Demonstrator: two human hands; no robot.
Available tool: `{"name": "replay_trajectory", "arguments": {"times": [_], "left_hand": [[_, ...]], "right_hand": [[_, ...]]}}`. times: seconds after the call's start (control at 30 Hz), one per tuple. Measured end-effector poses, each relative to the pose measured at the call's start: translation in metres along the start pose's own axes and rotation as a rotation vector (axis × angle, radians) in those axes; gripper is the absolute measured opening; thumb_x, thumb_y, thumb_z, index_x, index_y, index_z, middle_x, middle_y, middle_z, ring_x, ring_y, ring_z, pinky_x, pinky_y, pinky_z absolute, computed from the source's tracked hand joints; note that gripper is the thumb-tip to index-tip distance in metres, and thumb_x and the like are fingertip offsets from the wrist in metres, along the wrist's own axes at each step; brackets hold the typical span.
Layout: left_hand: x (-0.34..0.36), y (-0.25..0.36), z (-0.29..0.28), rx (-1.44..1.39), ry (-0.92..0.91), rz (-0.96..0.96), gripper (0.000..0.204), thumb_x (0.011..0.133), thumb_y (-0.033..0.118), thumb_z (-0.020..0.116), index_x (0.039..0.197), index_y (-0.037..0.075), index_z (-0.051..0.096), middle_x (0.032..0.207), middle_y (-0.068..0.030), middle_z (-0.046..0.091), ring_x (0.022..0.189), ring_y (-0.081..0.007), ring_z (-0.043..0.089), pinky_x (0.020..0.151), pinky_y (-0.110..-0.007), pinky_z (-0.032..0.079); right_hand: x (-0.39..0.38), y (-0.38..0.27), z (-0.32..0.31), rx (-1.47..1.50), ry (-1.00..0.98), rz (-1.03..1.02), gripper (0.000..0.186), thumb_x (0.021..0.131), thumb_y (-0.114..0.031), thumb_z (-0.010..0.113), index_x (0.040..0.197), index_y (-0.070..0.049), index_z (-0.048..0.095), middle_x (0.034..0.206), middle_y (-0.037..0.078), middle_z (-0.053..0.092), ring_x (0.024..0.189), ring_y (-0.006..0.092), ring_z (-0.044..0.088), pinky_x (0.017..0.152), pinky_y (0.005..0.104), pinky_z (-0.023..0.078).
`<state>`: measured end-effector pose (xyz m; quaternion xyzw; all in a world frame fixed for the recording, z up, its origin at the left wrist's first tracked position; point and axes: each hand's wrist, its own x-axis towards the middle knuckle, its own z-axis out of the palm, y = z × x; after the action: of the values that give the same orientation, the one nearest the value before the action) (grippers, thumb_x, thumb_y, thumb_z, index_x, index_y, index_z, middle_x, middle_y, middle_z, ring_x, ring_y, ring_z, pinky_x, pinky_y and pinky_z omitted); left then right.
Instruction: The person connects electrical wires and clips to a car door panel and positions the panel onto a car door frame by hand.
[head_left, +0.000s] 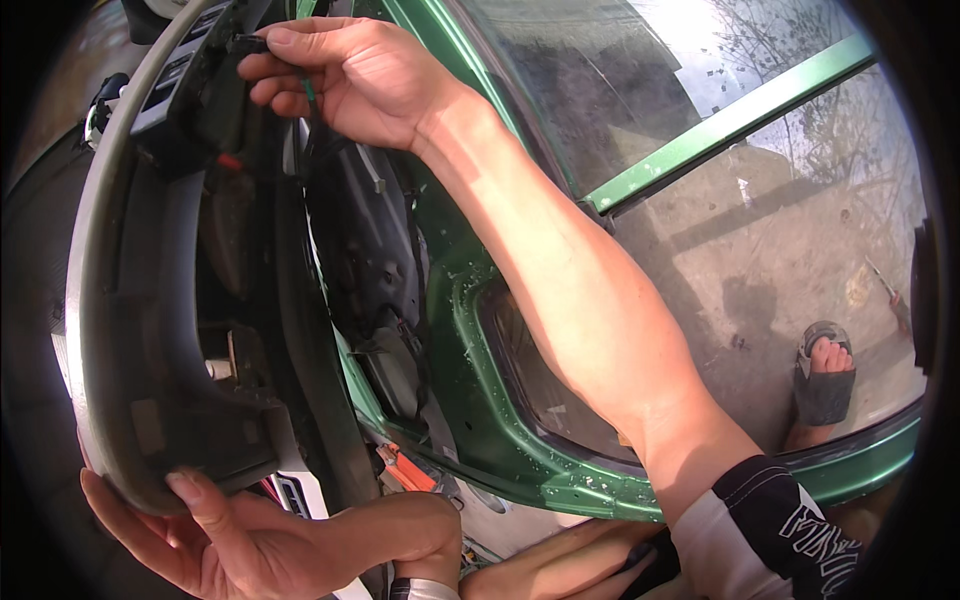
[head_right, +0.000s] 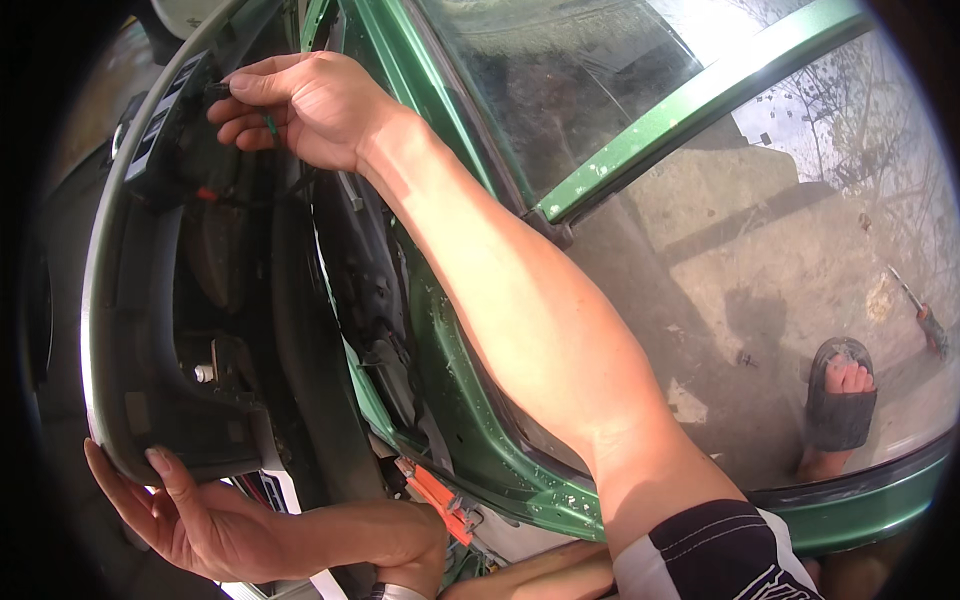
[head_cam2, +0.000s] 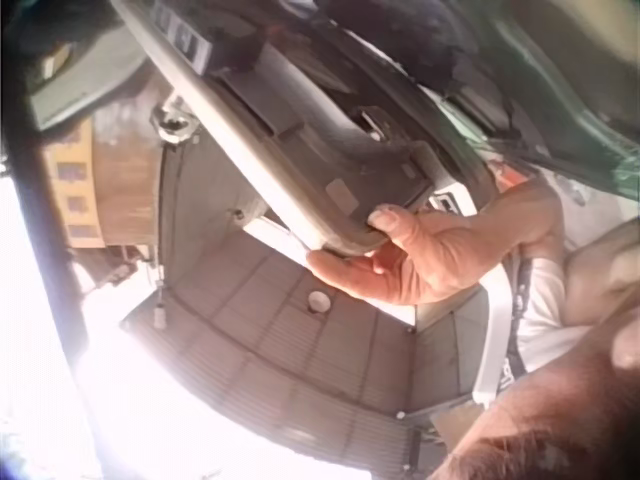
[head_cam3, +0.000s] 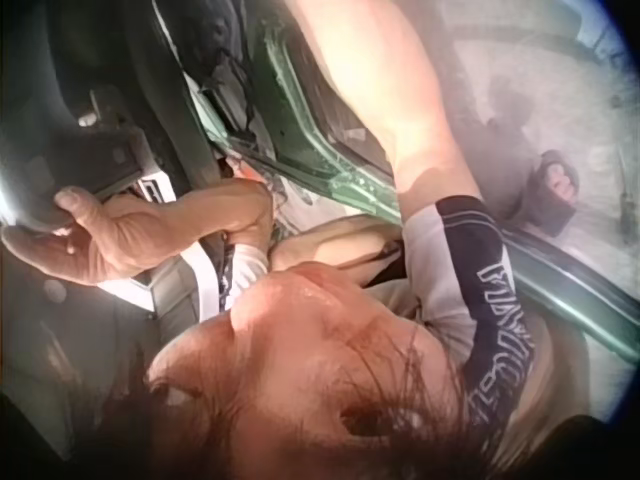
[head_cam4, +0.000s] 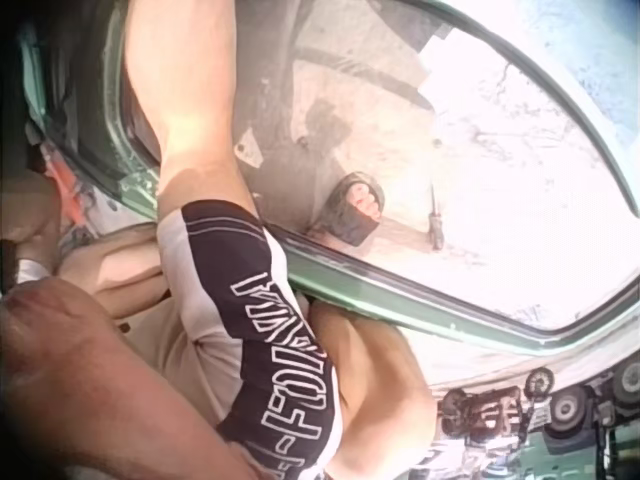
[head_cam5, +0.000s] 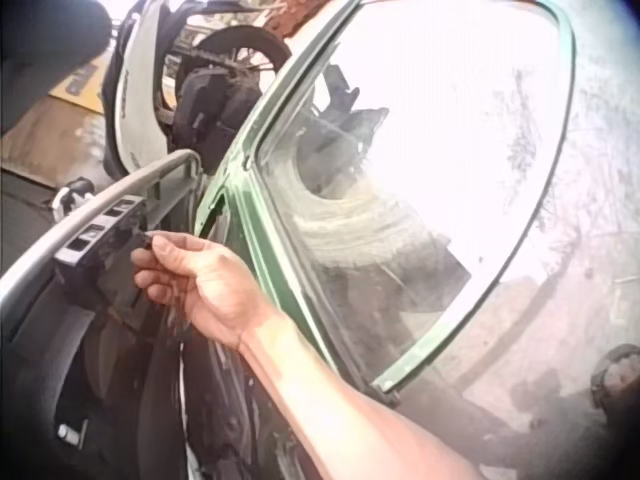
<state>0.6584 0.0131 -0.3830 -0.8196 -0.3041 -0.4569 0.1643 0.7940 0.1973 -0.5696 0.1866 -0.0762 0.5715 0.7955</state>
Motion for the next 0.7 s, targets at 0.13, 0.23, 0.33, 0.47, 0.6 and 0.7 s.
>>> {"name": "replay_trajectory", "arguments": {"times": [0.13, 0.23, 0.33, 0.47, 0.6, 0.7], "left_hand": [[0.001, -0.001, -0.003, -0.072, -0.030, 0.001, 0.035, 0.094, -0.006, 0.067, 0.129, -0.007, 0.065, 0.141, -0.0077, 0.062, 0.072, -0.0043, 0.038, 0.068, -0.017, 0.037], [0.003, 0.002, -0.007, -0.071, -0.031, -0.040, 0.033, 0.094, -0.006, 0.066, 0.127, -0.007, 0.066, 0.142, -0.0084, 0.062, 0.072, -0.0039, 0.037, 0.068, -0.016, 0.037], [-0.002, -0.002, 0.000, -0.039, -0.025, -0.030, 0.033, 0.094, -0.006, 0.066, 0.127, -0.007, 0.066, 0.143, -0.0089, 0.061, 0.071, -0.0039, 0.036, 0.068, -0.016, 0.037], [-0.005, 0.002, 0.002, 0.013, -0.016, 0.036, 0.034, 0.094, -0.006, 0.067, 0.127, -0.008, 0.066, 0.142, -0.0089, 0.061, 0.070, -0.0043, 0.036, 0.068, -0.016, 0.037], [-0.007, 0.002, 0.007, 0.000, -0.018, 0.045, 0.034, 0.094, -0.005, 0.068, 0.127, -0.008, 0.066, 0.142, -0.0090, 0.062, 0.070, -0.0043, 0.037, 0.067, -0.016, 0.036], [-0.006, 0.004, 0.004, 0.007, 0.002, 0.022, 0.034, 0.093, -0.004, 0.069, 0.126, -0.009, 0.066, 0.141, -0.0092, 0.062, 0.069, -0.0041, 0.038, 0.066, -0.016, 0.036]], "right_hand": [[0.001, -0.003, 0.001, 0.195, -0.049, 0.066, 0.017, 0.100, -0.014, 0.065, 0.109, 0.000, 0.069, 0.107, 0.020, 0.073, 0.094, 0.0260, 0.071, 0.079, 0.0329, 0.056], [0.002, 0.001, 0.002, 0.271, -0.079, 0.073, 0.013, 0.098, -0.011, 0.067, 0.107, -0.001, 0.069, 0.108, 0.018, 0.073, 0.094, 0.0259, 0.071, 0.084, 0.0357, 0.058], [0.002, 0.000, 0.000, 0.269, -0.095, 0.059, 0.013, 0.098, -0.010, 0.067, 0.107, -0.002, 0.069, 0.109, 0.016, 0.072, 0.096, 0.0260, 0.071, 0.091, 0.0390, 0.058], [0.007, 0.007, 0.006, 0.242, -0.044, 0.073, 0.030, 0.089, -0.006, 0.078, 0.112, 0.006, 0.064, 0.105, 0.019, 0.071, 0.094, 0.0302, 0.071, 0.088, 0.0442, 0.058], [0.005, 0.007, 0.017, 0.079, 0.039, 0.073, 0.033, 0.091, -0.007, 0.075, 0.117, 0.010, 0.062, 0.104, 0.018, 0.071, 0.092, 0.0304, 0.071, 0.087, 0.0435, 0.057], [-0.002, 0.010, 0.035, -0.012, 0.168, 0.107, 0.023, 0.097, -0.012, 0.069, 0.114, 0.003, 0.066, 0.108, 0.013, 0.071, 0.093, 0.0244, 0.069, 0.088, 0.0399, 0.054]]}}
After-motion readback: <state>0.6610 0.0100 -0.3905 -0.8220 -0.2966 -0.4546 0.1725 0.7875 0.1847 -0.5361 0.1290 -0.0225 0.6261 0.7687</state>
